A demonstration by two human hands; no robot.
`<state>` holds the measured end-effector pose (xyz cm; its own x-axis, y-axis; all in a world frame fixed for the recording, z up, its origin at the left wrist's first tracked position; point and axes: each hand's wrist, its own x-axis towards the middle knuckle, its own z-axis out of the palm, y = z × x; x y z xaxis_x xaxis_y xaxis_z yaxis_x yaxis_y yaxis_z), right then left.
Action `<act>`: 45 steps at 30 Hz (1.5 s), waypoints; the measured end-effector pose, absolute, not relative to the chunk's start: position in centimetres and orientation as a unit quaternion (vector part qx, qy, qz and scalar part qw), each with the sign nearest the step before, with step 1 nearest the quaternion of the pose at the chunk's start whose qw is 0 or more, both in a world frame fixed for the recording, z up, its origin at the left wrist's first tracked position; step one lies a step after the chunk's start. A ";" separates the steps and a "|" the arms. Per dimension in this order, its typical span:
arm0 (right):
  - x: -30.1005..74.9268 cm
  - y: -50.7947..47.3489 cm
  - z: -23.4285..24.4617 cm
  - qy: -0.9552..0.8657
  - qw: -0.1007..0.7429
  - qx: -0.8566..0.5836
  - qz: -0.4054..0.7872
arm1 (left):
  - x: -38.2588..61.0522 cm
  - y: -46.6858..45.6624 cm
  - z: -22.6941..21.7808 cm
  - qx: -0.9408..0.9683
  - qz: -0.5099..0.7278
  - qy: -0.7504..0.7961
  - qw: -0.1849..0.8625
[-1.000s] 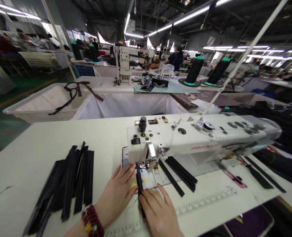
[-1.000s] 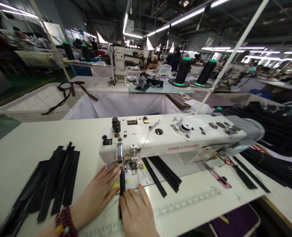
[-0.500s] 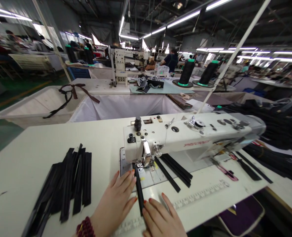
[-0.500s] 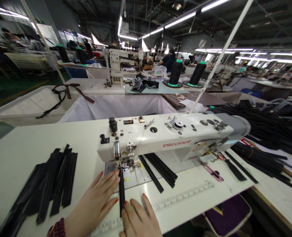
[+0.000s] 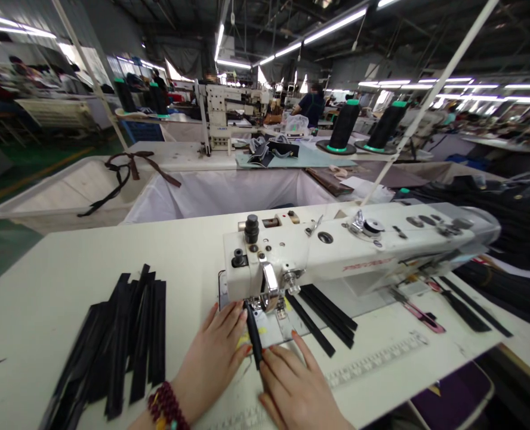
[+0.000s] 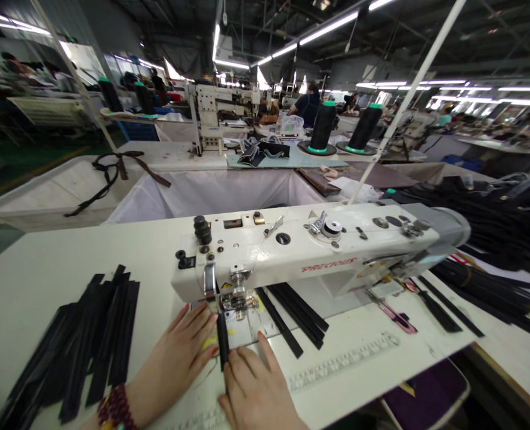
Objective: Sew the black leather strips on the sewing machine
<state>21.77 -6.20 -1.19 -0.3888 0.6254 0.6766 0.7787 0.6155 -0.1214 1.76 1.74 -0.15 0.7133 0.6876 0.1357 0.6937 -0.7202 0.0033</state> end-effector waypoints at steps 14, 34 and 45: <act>21.5 -3.0 -0.6 -0.850 0.277 -0.440 -0.088 | 1.7 2.8 -1.6 -0.917 -0.134 -0.373 0.038; 20.5 -0.4 -0.8 -0.842 0.187 -0.495 -0.108 | 2.3 2.8 -0.6 -0.918 -0.113 -0.381 0.004; 23.3 -8.0 -0.9 -0.815 0.342 -0.459 -0.093 | 2.7 2.5 -0.3 -0.906 -0.085 -0.414 -0.008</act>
<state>23.30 -8.03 -0.94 -0.3449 0.6838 0.6430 0.8108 0.5622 -0.1629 2.75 2.52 -0.28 0.6434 0.7511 0.1478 0.7484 -0.6578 0.0850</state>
